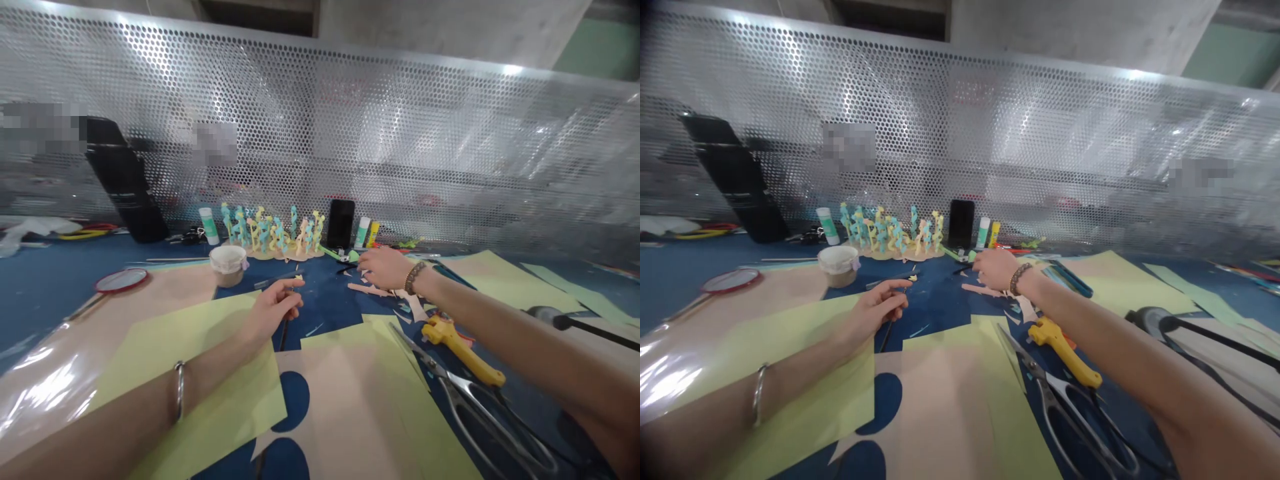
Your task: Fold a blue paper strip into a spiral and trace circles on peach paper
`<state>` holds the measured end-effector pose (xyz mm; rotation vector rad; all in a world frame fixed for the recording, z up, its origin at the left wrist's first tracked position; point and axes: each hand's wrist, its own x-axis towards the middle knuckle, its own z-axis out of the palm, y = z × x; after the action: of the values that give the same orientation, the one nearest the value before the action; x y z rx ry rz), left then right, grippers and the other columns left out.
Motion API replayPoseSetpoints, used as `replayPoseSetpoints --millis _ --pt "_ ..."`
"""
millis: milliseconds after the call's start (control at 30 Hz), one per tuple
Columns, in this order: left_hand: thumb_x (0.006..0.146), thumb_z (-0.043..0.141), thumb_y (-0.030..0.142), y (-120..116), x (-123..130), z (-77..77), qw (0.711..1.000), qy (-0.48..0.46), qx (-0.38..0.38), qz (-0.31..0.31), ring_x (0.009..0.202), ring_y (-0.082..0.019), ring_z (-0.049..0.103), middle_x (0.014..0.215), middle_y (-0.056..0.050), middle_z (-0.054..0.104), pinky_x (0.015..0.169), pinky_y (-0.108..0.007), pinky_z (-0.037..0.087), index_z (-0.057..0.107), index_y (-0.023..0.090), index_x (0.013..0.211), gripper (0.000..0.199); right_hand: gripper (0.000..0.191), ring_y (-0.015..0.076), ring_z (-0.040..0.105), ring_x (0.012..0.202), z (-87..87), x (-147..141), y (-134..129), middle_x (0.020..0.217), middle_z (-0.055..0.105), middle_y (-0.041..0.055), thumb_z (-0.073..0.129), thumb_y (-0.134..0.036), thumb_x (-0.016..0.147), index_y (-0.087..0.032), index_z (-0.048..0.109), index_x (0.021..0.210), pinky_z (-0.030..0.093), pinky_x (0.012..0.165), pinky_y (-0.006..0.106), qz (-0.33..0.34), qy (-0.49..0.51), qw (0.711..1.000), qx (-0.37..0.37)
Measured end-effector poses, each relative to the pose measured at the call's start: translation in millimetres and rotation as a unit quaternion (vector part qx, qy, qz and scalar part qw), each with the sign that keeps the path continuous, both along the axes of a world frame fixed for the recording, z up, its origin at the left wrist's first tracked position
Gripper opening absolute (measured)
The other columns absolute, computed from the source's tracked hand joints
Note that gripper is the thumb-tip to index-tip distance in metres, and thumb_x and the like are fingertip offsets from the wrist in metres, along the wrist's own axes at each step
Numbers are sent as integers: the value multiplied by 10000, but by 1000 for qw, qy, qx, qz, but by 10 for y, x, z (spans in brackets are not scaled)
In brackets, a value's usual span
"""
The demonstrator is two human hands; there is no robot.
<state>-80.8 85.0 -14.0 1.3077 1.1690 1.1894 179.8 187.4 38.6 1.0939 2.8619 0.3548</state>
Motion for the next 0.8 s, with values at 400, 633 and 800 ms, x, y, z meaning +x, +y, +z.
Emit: replayPoseSetpoints --millis 400,633,800 --pt "771 581 362 -218 111 484 973 187 96 -92 734 -163 585 863 -35 634 696 -281 444 600 211 1056 323 402 240 604 880 141 118 -439 1033 650 88 398 -487 877 -223 640 1060 403 659 291 -144 52 988 -27" --pt "647 670 499 -648 236 517 818 499 109 -263 1023 -319 510 1191 -98 568 844 -359 359 579 255 1209 619 315 262 623 688 320 437 -1255 756 669 94 496 -459 828 -207 636 702 379 571 328 -183 -50 978 -89" --pt "631 655 546 -540 299 409 805 522 103 -264 989 -303 513 1117 -103 549 763 -324 380 561 222 1215 674 277 259 635 640 20 723 -1871 713 662 95 494 -448 826 -228 568 674 339 473 322 -185 -35 977 -103"
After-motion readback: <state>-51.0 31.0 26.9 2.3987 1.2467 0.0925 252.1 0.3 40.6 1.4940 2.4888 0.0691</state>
